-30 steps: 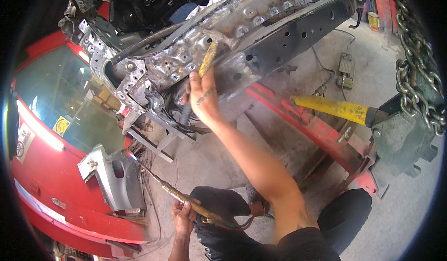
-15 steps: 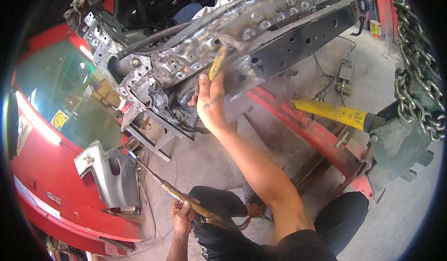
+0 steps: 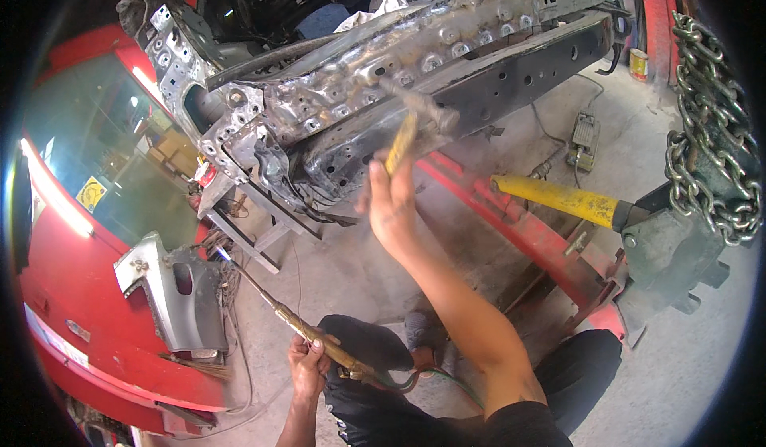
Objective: The person uses a welding torch to heat and weld sections of a car frame mounted on a red frame machine. They repeatedly apply the torch to specific areas, insert a welding rod, and use a hammer to tap the metal while working.
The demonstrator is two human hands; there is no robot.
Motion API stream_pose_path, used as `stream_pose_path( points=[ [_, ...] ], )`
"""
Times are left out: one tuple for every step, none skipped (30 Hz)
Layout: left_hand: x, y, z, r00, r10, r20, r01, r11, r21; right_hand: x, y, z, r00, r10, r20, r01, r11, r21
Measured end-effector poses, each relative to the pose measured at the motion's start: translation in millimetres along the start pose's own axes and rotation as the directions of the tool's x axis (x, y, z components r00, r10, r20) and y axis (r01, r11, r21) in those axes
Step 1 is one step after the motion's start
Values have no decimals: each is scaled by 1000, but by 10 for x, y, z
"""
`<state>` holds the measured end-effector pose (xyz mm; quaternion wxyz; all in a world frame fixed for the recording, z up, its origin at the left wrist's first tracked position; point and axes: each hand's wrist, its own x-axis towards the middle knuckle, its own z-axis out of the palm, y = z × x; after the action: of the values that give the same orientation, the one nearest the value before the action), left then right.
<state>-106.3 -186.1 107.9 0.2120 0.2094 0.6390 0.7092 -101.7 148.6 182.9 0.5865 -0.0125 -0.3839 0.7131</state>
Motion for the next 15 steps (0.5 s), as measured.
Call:
stream_pose_path(
  points=[
    [-28, 18, 4, 1000, -4, -6, 4, 1000, 1, -191, -29, -156, 998, 62, 20, -58, 988, -142],
    [-47, 38, 31, 1000, -5, -7, 5, 1000, -3, -372, -80, -335, 992, 120, 34, -106, 952, -286],
    [-65, 46, 49, 1000, -10, -8, 10, 1000, -3, -543, -63, -510, 987, 161, -8, -152, 914, -376],
    [-71, 35, 44, 1000, -11, -1, 11, 1000, 4, -705, 0, -718, 979, 193, -60, -199, 865, -461],
    [-80, 19, 29, 1000, -9, 6, 9, 1000, 12, -850, 97, -994, 1000, 27, 10, -15, 792, -611],
    [-78, -6, 40, 1000, -12, 21, 12, 1000, 20, -1040, 252, -1284, 998, -50, 36, 60, 700, -711],
    [-86, -5, 70, 1000, -6, 29, 6, 1000, 20, -1235, 417, -1560, 990, -123, 64, 125, 592, -796],
    [-97, 21, 112, 999, -1, 42, 0, 1000, 23, -1449, 581, -1774, 992, -124, 21, 83, 518, -851],
    [-121, 47, 144, 999, 2, 50, -4, 1000, 28, -1632, 677, -1917, 999, 17, -39, -43, 481, -876],
    [-151, 72, 173, 998, -7, 67, 4, 999, 41, -1788, 746, -2027, 982, 158, -101, -160, 430, -889],
    [-171, 102, 205, 997, -10, 80, 5, 999, 52, -1898, 798, -2113, 943, 291, -158, -263, 367, -892],
    [-183, 131, 222, 996, -9, 87, 3, 998, 67, -1999, 840, -2175, 935, 308, -176, -276, 321, -906],
    [-196, 149, 244, 995, -19, 101, 11, 997, 75, -2107, 873, -2240, 925, 329, -191, -286, 272, -919],
    [-197, 174, 280, 993, -28, 111, 19, 996, 84, -2210, 908, -2305, 913, 353, -204, -294, 223, -930],
    [-207, 185, 320, 993, -40, 115, 30, 996, 88, -2317, 966, -2429, 880, 399, -257, -348, 175, -921]
  ],
)
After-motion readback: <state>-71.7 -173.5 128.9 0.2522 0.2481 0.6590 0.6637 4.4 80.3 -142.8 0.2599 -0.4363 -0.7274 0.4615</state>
